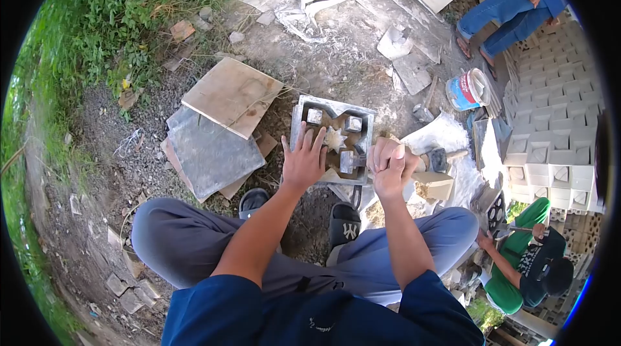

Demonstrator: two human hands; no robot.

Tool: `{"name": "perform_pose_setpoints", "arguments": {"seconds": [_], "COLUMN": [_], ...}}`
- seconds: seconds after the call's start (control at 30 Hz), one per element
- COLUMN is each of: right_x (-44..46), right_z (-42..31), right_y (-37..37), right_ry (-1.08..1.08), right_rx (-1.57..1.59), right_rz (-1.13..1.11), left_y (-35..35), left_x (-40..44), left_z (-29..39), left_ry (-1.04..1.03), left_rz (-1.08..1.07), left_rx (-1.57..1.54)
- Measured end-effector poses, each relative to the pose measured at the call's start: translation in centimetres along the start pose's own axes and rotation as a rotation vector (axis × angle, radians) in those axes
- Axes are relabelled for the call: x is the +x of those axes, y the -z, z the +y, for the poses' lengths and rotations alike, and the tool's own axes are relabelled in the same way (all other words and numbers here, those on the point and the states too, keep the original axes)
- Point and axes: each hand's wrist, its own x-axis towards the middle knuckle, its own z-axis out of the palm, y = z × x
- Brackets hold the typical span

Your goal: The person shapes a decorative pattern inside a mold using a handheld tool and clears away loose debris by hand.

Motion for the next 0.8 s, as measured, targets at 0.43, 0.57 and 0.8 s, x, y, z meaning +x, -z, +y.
{"name": "perform_pose_setpoints", "arguments": {"seconds": [0.43, 0.57, 0.8], "right_x": [-1.0, -2.1, -1.8], "right_z": [1.4, 3.7, 1.6], "right_y": [-0.7, 0.2, -0.4], "right_ry": [-0.049, -0.114, -0.055], "right_rx": [-0.303, -0.421, -0.385], "right_rz": [0.104, 0.195, 0.165], "left_y": [-0.1, 0.1, 0.3], "left_x": [0.4, 0.2, 0.3], "left_z": [-0.1, 0.0, 0.1], "left_ry": [0.013, -0.009, -0.011], "left_rz": [-0.025, -0.044, -0.050], "left_rx": [-0.010, 0.000, -0.044]}}
